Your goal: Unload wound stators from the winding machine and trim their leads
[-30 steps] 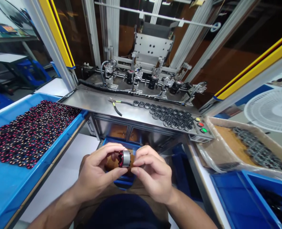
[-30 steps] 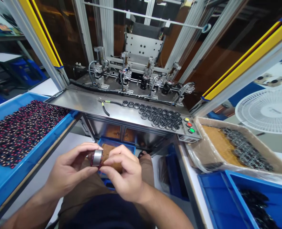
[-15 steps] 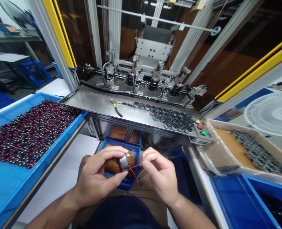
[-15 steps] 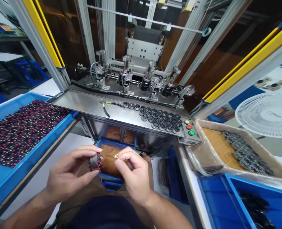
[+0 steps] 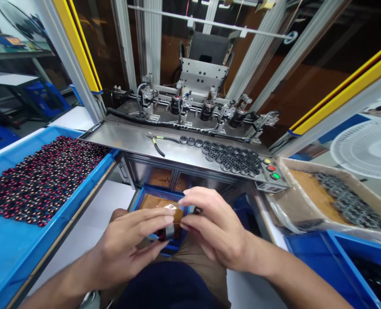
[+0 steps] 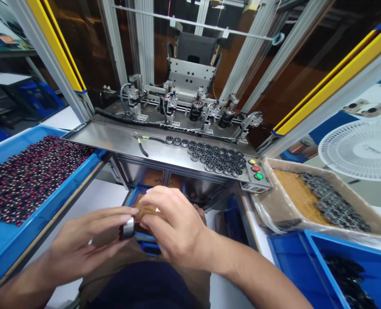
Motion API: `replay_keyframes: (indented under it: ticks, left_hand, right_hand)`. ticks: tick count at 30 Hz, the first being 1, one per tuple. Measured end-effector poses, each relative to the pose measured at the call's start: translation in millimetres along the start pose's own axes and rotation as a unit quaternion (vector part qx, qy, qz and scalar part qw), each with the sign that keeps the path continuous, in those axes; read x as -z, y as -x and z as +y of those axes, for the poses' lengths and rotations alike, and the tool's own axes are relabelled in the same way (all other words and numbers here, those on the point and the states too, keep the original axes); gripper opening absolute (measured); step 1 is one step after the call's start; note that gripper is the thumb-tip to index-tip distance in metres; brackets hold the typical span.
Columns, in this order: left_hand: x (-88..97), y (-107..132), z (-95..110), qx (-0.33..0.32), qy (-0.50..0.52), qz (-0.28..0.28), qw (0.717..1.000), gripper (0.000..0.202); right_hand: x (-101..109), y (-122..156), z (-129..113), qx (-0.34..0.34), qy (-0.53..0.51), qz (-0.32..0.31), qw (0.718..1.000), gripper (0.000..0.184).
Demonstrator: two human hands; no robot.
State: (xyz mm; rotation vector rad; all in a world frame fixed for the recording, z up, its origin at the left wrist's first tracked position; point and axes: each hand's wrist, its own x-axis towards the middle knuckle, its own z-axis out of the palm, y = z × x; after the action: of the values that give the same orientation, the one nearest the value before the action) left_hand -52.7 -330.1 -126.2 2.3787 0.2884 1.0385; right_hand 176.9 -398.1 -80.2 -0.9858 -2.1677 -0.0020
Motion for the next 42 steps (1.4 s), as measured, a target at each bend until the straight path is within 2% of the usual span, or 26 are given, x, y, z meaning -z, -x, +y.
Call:
replay_keyframes:
  ticks: [3, 7, 10, 11, 15, 19, 22, 25, 27, 29, 30, 31, 34, 36, 38, 40, 42]
  left_hand:
    - [5.7, 1, 2, 0.005, 0.002, -0.026, 1.0, 0.057]
    - [4.1, 0, 3, 0.029, -0.01, 0.003, 1.0, 0.049]
    - [-0.9, -2, 4, 0.03, -0.037, 0.033, 0.998, 0.044]
    - [-2.4, -3, 5, 0.026, -0.041, 0.039, 0.998, 0.043]
    - [-3.3, -4, 7, 0.016, -0.042, 0.045, 0.998, 0.041]
    - [4.6, 4, 2, 0.067, 0.012, 0.028, 0.997, 0.041]
    - [11.8, 13, -4, 0.13, 0.076, 0.023, 0.988, 0.044]
    - [15.2, 22, -9, 0.189, 0.129, 0.062, 0.972, 0.044]
    - [14.1, 24, -12, 0.212, 0.161, 0.109, 0.958, 0.043]
    - [10.3, 25, -14, 0.231, 0.2, 0.158, 0.939, 0.043]
    - [7.8, 25, -15, 0.241, 0.222, 0.181, 0.927, 0.043]
    - [5.2, 25, -16, 0.25, 0.241, 0.202, 0.916, 0.042]
    - [0.2, 26, -17, 0.268, 0.266, 0.261, 0.888, 0.041]
    - [0.5, 29, -17, 0.272, 0.251, 0.292, 0.882, 0.04]
    - [3.1, 32, -17, 0.276, 0.232, 0.313, 0.879, 0.041]
    - [6.2, 35, -17, 0.277, 0.221, 0.324, 0.877, 0.042]
    - [8.0, 36, -16, 0.279, 0.223, 0.327, 0.875, 0.042]
  right_hand:
    - [6, 3, 11, 0.046, 0.025, -0.04, 0.998, 0.014]
    - [13, 3, 8, 0.01, 0.043, -0.026, 0.999, 0.01]
    - [8, -1, -4, 0.001, 0.003, 0.001, 1.0, 0.04]
    - [3, -3, -8, 0.007, -0.003, 0.002, 1.0, 0.042]
    - [-15, -10, -12, 0.032, 0.02, -0.021, 0.999, 0.006]
    - [-14, -14, -4, 0.083, 0.016, -0.081, 0.993, 0.018]
    - [-7, -16, 7, 0.084, -0.008, -0.121, 0.989, 0.016]
    - [-7, -25, 32, 0.051, -0.024, -0.123, 0.991, 0.008]
    - [-14, -39, 61, 0.015, -0.002, -0.094, 0.995, 0.004]
    - [-28, -60, 99, -0.049, 0.068, -0.049, 0.995, 0.014]
    - [-37, -72, 118, -0.108, 0.114, -0.048, 0.986, 0.021]
    - [-47, -84, 137, -0.138, 0.134, -0.049, 0.98, 0.026]
    - [-80, -112, 182, -0.188, 0.159, -0.075, 0.966, 0.046]
    - [-99, -120, 199, -0.22, 0.169, -0.105, 0.955, 0.061]
    - [-114, -121, 205, -0.248, 0.175, -0.134, 0.943, 0.07]
    - [-121, -119, 205, -0.268, 0.174, -0.153, 0.935, 0.069]
    - [-124, -116, 205, -0.279, 0.165, -0.161, 0.932, 0.057]
